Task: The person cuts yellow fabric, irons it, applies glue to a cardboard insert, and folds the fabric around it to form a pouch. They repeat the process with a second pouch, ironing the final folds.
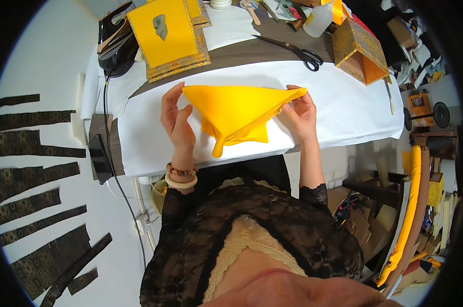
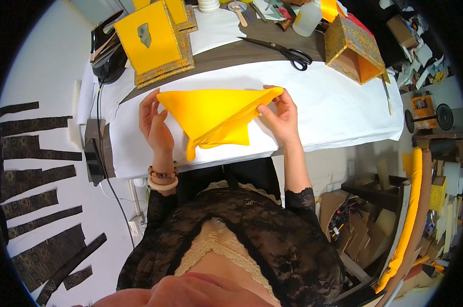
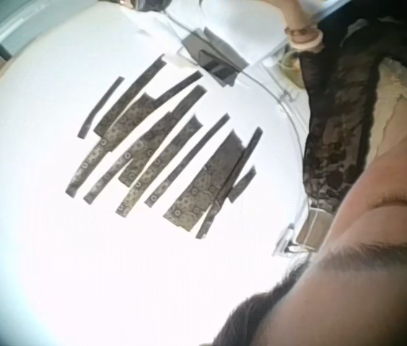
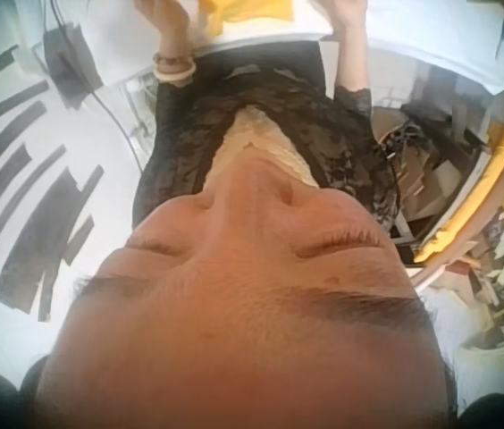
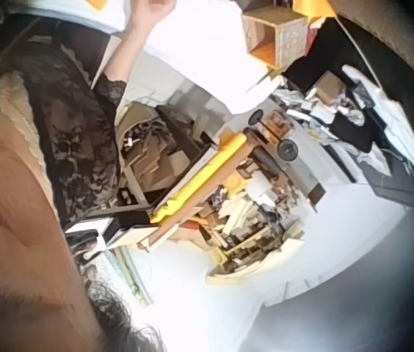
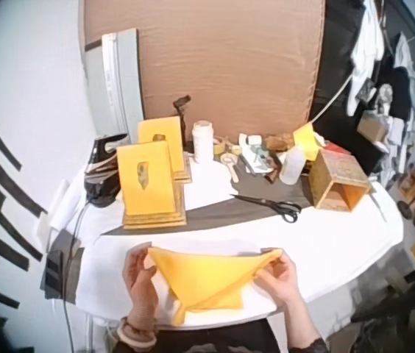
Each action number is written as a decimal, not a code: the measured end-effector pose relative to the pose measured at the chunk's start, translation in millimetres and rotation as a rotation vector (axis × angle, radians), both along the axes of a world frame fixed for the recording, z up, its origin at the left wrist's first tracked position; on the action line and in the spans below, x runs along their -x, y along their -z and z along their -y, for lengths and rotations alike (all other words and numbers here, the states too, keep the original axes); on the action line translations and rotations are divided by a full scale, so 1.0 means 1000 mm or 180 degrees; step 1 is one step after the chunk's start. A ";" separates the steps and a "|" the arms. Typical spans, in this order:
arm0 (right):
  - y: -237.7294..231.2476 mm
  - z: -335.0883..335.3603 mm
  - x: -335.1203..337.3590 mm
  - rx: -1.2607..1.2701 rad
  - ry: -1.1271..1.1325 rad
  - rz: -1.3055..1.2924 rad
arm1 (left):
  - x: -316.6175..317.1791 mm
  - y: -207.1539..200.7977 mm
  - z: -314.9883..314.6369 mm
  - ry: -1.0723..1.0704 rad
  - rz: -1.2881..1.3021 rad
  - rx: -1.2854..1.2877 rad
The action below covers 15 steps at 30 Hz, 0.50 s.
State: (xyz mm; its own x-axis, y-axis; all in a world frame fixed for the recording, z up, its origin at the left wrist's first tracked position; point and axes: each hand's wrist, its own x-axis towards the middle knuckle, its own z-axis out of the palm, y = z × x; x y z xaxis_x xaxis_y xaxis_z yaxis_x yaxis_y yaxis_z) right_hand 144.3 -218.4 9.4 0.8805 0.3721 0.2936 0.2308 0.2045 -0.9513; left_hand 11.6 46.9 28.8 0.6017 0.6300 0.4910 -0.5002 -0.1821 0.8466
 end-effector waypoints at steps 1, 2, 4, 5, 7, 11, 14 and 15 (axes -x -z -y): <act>-0.004 -0.001 0.000 0.0009 -0.0032 -0.0015 | 0.001 -0.004 -0.003 0.0076 -0.0039 -0.0260; -0.009 -0.002 0.000 0.0021 -0.0052 -0.0025 | 0.001 -0.006 -0.006 0.0227 -0.0126 -0.0257; -0.003 0.003 -0.005 0.0085 -0.0270 -0.0105 | 0.001 -0.009 -0.011 0.0541 -0.0298 -0.0251; -0.001 0.004 -0.007 0.0112 -0.0371 -0.0140 | 0.003 -0.012 -0.011 0.0695 -0.0466 -0.0028; 0.002 0.005 -0.008 0.0074 -0.0396 -0.0253 | -0.003 -0.005 -0.015 0.0798 -0.0324 0.0062; 0.007 0.003 -0.007 -0.0102 -0.0351 -0.0265 | -0.012 0.001 -0.009 0.0670 0.0039 0.0410; 0.008 -0.002 -0.004 -0.0281 -0.0284 -0.0194 | -0.016 0.005 0.011 0.0023 0.0081 0.0524; 0.009 -0.003 -0.004 -0.0246 -0.0225 -0.0145 | -0.018 0.006 0.017 -0.0076 0.0122 0.0677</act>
